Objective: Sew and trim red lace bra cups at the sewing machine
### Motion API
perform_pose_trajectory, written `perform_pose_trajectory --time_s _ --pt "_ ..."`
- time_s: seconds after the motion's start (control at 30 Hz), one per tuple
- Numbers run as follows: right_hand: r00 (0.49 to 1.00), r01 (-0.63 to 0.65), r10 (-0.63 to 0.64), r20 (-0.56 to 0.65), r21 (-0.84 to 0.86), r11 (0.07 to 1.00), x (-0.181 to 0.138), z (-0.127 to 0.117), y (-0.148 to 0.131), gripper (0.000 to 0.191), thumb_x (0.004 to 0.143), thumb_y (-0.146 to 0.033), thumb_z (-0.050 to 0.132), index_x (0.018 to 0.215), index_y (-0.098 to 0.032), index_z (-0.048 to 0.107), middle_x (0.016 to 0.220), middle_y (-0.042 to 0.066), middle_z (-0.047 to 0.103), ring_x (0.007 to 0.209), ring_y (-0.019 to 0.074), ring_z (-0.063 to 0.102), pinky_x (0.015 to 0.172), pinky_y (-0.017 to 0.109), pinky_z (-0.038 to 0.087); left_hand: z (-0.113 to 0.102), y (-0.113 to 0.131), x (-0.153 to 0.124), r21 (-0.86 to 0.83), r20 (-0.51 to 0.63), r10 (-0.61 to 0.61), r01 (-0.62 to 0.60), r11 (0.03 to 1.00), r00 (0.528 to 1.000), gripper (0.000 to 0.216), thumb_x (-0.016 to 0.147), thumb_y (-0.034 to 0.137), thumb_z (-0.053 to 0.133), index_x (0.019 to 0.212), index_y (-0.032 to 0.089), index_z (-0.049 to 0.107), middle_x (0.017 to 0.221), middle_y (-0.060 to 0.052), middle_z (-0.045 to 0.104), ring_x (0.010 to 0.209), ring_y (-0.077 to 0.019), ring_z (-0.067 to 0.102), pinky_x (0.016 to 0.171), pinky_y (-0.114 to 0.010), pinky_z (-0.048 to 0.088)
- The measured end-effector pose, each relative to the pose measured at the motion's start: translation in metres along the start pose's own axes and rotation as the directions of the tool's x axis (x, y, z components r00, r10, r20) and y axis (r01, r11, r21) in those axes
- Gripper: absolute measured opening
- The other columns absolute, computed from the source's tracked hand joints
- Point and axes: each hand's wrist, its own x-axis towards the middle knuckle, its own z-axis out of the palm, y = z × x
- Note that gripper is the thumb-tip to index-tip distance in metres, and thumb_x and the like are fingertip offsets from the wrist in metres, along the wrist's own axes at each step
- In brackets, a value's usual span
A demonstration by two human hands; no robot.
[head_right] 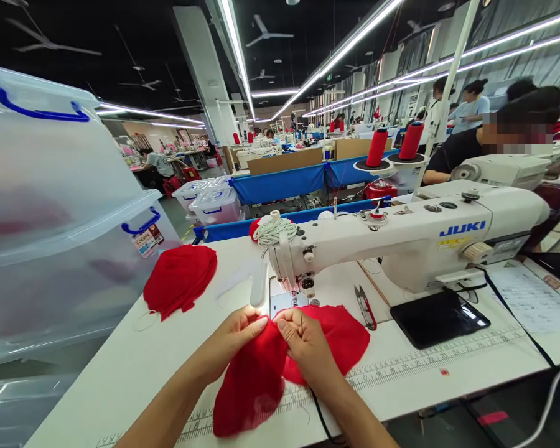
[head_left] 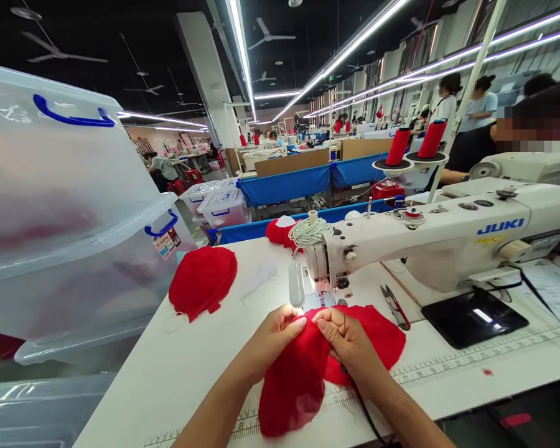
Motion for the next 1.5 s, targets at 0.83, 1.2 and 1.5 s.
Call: perform_pose_trajectory --time_s 0.83,1.2,1.5 --pt "0.971 0.026 -0.072 -0.230 -0.195 0.980 -0.002 0.004 0.005 0.035 0.079 -0.048 0.062 0.064 -0.018 0.053 0.058 -0.004 0.037 0.054 0.0107 0.030 0.049 0.023 0.025 0.006 -0.013 0.009 0.015 -0.154 0.021 -0.019 1.000 0.988 0.030 0.082 0.041 0.054 0.066 0.018 0.044 0.064 0.005 0.042 0.059 -0.0106 0.036 0.054 -0.023 0.032" --pt "0.976 -0.022 -0.009 -0.219 -0.140 0.990 -0.002 0.004 0.010 0.038 0.082 -0.052 0.059 0.066 -0.020 0.049 0.056 -0.005 0.033 0.051 0.0098 0.027 0.045 0.023 0.021 0.003 -0.010 0.006 0.022 -0.032 -0.027 0.028 0.999 0.999 0.027 0.078 0.038 0.059 0.063 0.018 0.050 0.059 0.006 0.044 0.053 -0.0088 0.036 0.049 -0.021 0.029" --pt "0.968 -0.029 -0.018 -0.249 -0.184 0.983 -0.001 0.000 0.010 0.037 0.083 -0.050 0.057 0.064 -0.020 0.048 0.057 -0.005 0.031 0.053 0.0105 0.026 0.046 0.022 0.024 0.003 -0.016 0.008 -0.174 0.042 -0.116 0.122 0.977 0.992 0.024 0.073 0.036 0.066 0.068 0.015 0.055 0.061 0.005 0.051 0.053 -0.0079 0.042 0.048 -0.020 0.032"
